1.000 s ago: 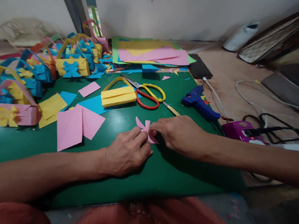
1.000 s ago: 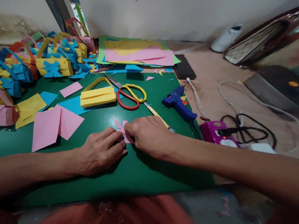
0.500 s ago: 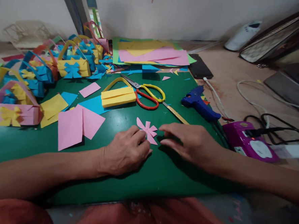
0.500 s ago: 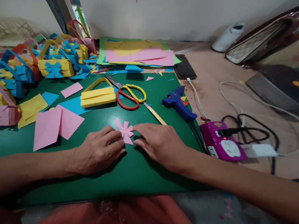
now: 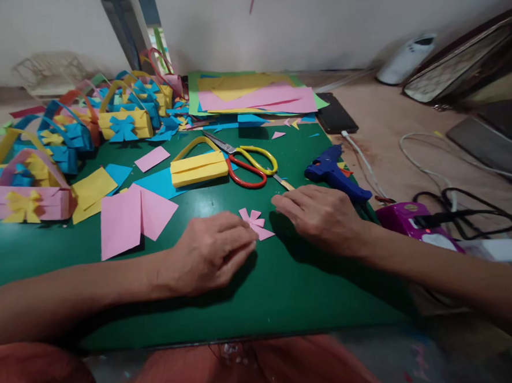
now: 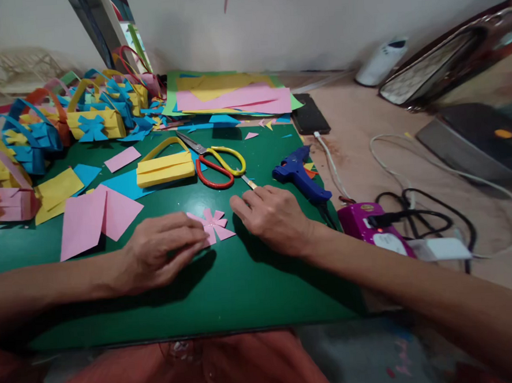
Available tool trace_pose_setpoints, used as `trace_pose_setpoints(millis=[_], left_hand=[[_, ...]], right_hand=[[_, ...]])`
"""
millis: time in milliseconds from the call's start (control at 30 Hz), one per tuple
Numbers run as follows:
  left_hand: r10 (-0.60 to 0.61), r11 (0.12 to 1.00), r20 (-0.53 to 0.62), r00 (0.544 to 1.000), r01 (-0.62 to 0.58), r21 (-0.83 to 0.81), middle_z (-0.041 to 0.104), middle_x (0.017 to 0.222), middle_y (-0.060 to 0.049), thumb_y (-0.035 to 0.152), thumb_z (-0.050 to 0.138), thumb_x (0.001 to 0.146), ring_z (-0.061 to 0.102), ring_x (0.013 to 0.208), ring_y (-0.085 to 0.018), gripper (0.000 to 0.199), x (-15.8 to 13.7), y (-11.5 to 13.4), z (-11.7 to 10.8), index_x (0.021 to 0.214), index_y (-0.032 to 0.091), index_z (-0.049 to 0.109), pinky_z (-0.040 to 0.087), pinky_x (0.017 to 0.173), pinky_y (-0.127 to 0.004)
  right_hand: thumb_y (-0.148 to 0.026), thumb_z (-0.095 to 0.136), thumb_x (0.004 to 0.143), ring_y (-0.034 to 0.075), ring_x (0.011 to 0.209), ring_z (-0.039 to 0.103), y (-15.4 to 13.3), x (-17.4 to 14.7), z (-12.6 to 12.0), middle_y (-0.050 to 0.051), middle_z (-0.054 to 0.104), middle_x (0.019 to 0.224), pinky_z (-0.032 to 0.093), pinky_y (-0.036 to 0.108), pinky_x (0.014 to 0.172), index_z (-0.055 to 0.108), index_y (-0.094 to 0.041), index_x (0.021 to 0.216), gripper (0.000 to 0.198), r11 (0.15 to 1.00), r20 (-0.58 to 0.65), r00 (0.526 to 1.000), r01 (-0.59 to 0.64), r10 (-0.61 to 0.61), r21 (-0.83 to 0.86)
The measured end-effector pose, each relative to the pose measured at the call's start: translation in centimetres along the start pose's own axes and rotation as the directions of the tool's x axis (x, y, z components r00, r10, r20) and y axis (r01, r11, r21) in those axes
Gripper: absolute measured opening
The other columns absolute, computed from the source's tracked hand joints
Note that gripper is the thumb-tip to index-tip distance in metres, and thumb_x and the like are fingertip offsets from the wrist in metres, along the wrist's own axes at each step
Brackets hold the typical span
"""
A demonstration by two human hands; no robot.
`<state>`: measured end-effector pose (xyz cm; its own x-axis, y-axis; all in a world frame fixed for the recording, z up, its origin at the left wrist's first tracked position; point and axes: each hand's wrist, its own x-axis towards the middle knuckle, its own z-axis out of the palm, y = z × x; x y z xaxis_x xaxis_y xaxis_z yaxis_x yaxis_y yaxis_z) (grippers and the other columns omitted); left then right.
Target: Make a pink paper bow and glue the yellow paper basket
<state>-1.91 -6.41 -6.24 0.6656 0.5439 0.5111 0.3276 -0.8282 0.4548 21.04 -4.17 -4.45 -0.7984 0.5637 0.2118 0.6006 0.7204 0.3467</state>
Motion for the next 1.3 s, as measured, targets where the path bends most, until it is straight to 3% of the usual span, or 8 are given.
trace_pose_setpoints(millis=[133, 233, 400, 500, 700, 933, 1100, 1300], left_hand=[[-0.018, 0.947, 0.094, 0.995, -0.013, 0.322, 0.066, 0.095, -0.008, 0.014, 0.044, 0.091, 0.056, 0.08, -0.017, 0.021, 0.4, -2.6, -0.2, 0.094, 0.015, 0.065, 0.048, 0.066, -0.028], [-0.009, 0.91, 0.174, 0.985, -0.064, 0.411, 0.065, 0.085, -0.006, 0.017, 0.041, 0.093, 0.052, 0.073, -0.017, 0.026, 0.5, -3.4, 0.0, 0.089, 0.017, 0.067, 0.044, 0.06, -0.027], [0.026, 0.86, 0.199, 0.98, -0.124, 0.494, 0.058, 0.067, -0.003, 0.022, 0.042, 0.094, 0.047, 0.061, -0.015, 0.03, 0.0, -2.6, 0.4, 0.075, 0.015, 0.063, 0.034, 0.052, -0.026], [0.03, 0.851, 0.176, 0.984, -0.117, 0.512, 0.055, 0.064, -0.003, 0.023, 0.039, 0.095, 0.045, 0.058, -0.014, 0.032, -0.2, -2.2, 0.6, 0.072, 0.015, 0.059, 0.029, 0.049, -0.025], [0.063, 0.834, 0.169, 0.984, -0.145, 0.532, 0.054, 0.066, -0.003, 0.02, 0.04, 0.094, 0.044, 0.059, -0.015, 0.029, -0.4, -2.2, 0.8, 0.071, 0.016, 0.057, 0.028, 0.049, -0.025], [0.136, 0.861, 0.188, 0.973, -0.21, 0.463, 0.063, 0.089, -0.007, 0.015, 0.041, 0.094, 0.052, 0.073, -0.016, 0.019, -0.5, -1.9, 0.8, 0.09, 0.014, 0.059, 0.041, 0.059, -0.026], [0.169, 0.868, 0.18, 0.969, -0.233, 0.44, 0.063, 0.081, -0.005, 0.03, 0.043, 0.096, 0.054, 0.069, -0.015, 0.023, -0.3, -1.8, 1.2, 0.092, 0.014, 0.058, 0.042, 0.057, -0.026], [0.222, 0.808, 0.17, 0.96, -0.279, 0.52, 0.06, 0.071, -0.003, 0.014, 0.042, 0.093, 0.05, 0.062, -0.015, 0.019, 0.5, -1.2, 0.8, 0.084, 0.015, 0.058, 0.036, 0.05, -0.028]], right_hand=[[-0.026, 0.041, 0.095, 0.015, 0.056, 0.049, -0.1, -0.4, -0.3, 0.004, 0.057, 0.059, 0.031, 0.029, 0.053, 0.059, -0.015, 0.069, 0.034, 0.993, -0.076, 0.993, -0.085, 0.091, 0.076], [-0.02, 0.037, 0.095, 0.014, 0.061, 0.054, -0.6, -0.9, -0.5, 0.005, 0.061, 0.067, 0.033, 0.027, 0.053, 0.06, -0.014, 0.076, 0.031, 0.972, -0.057, 0.988, -0.128, 0.142, 0.198], [-0.011, 0.038, 0.093, 0.015, 0.067, 0.057, -2.1, -1.3, -0.4, 0.006, 0.066, 0.073, 0.038, 0.028, 0.059, 0.063, -0.011, 0.09, 0.025, 0.965, -0.105, 0.992, 0.097, -0.073, 0.242], [-0.01, 0.043, 0.09, 0.016, 0.062, 0.054, -2.9, -1.1, -0.6, 0.007, 0.063, 0.067, 0.036, 0.03, 0.058, 0.065, -0.009, 0.085, 0.023, 0.957, -0.152, 0.958, 0.262, -0.243, 0.124], [-0.009, 0.044, 0.088, 0.016, 0.057, 0.048, -3.1, -0.6, -0.8, 0.009, 0.062, 0.067, 0.028, 0.032, 0.053, 0.065, -0.008, 0.084, 0.021, 0.929, -0.087, 0.927, 0.357, -0.365, -0.1], [-0.007, 0.045, 0.086, 0.016, 0.054, 0.045, -2.7, -0.6, -0.3, 0.003, 0.057, 0.061, 0.025, 0.032, 0.052, 0.063, -0.011, 0.081, 0.019, 0.946, -0.054, 0.948, 0.305, -0.313, -0.111], [-0.007, 0.042, 0.087, 0.016, 0.056, 0.044, -2.0, -0.7, 0.1, 0.003, 0.058, 0.063, 0.029, 0.03, 0.055, 0.061, -0.014, 0.076, 0.023, 0.978, -0.068, 0.976, 0.207, -0.206, 0.011], [-0.009, 0.038, 0.091, 0.015, 0.057, 0.044, -1.2, -0.4, -0.2, 0.003, 0.058, 0.062, 0.031, 0.03, 0.056, 0.066, -0.012, 0.081, 0.029, 0.962, -0.141, 0.953, 0.271, -0.267, 0.014]])
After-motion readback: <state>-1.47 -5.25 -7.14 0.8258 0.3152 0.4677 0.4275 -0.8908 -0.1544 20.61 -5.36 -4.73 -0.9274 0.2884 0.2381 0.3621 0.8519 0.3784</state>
